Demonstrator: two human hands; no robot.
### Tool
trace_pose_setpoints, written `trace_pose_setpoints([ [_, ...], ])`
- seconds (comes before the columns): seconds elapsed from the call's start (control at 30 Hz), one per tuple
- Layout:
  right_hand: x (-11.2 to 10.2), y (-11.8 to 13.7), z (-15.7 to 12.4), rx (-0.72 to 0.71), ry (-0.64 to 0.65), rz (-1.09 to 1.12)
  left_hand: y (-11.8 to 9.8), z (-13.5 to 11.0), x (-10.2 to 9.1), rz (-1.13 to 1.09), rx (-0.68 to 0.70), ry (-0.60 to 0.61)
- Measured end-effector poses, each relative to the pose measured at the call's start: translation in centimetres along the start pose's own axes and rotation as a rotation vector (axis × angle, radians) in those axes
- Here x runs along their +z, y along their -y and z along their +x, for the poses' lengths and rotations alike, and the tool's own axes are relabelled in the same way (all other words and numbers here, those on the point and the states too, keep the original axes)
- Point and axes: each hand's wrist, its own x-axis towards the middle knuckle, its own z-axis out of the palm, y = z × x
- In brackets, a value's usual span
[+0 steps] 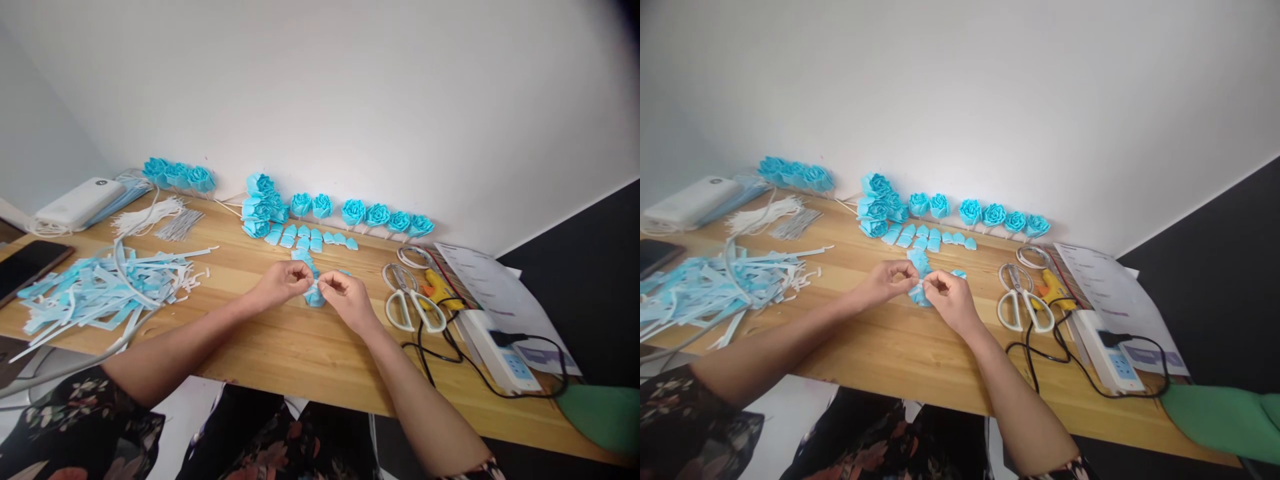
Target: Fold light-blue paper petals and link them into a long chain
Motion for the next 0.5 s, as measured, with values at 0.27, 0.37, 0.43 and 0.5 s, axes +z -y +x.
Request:
trace_pose_setpoints([
  [0.27, -0.52, -0.28, 0.18, 0.079, 0.052, 0.164, 0.02, 0.25, -0.40, -0.048, -0.031, -0.074],
  [0.37, -0.45, -0.17, 0.21, 0.067, 0.016, 0.122, 0.19, 0.28, -0.38, -0.064, -0.009, -0.066],
  [0.43, -0.41, 0.02, 0.21, 0.051, -0.032, 0.097, 0.28, 0.21, -0.33, -0.071, 0.040, -0.100],
  [0.5, -0.39, 0.27, 0.19, 0.038, -0.087, 0.072, 0.27, 0.04, -0.23, 0.007, 0.144, -0.198],
])
